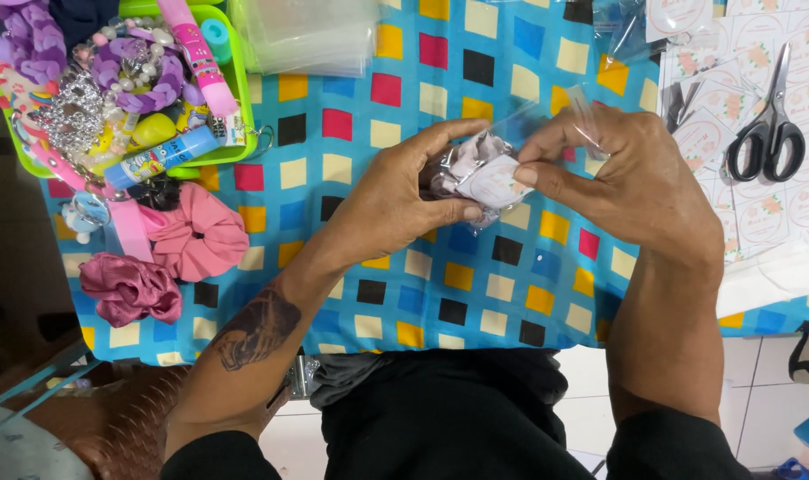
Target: Packaging various small items like scrunchies and toys into plastic bags with labels.
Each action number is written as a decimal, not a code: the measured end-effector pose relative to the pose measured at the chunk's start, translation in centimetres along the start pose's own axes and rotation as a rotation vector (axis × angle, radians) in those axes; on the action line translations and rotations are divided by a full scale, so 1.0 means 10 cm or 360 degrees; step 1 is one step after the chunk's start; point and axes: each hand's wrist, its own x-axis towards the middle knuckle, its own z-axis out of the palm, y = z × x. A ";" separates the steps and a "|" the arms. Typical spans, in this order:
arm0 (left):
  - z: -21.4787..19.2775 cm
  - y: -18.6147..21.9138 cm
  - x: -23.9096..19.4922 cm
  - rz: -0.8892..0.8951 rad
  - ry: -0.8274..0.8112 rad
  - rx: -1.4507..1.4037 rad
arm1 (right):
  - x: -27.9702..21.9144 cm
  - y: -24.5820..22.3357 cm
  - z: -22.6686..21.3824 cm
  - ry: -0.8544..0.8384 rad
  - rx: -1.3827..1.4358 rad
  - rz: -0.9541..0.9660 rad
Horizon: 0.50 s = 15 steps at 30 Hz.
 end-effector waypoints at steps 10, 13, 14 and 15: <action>0.00 0.01 0.01 -0.0064 -0.0014 0.0036 | 0.04 0.00 0.07 0.0007 0.0024 -0.0081; 0.01 -0.02 0.01 0.0022 0.0000 0.0062 | 0.05 -0.03 0.07 -0.0052 0.0002 -0.0136; 0.01 -0.03 0.01 0.0023 0.0010 0.0057 | 0.05 -0.02 0.07 -0.0061 -0.0050 -0.0149; 0.01 -0.04 0.01 0.0022 0.0020 0.0052 | 0.05 -0.01 0.07 -0.0071 -0.0102 -0.0162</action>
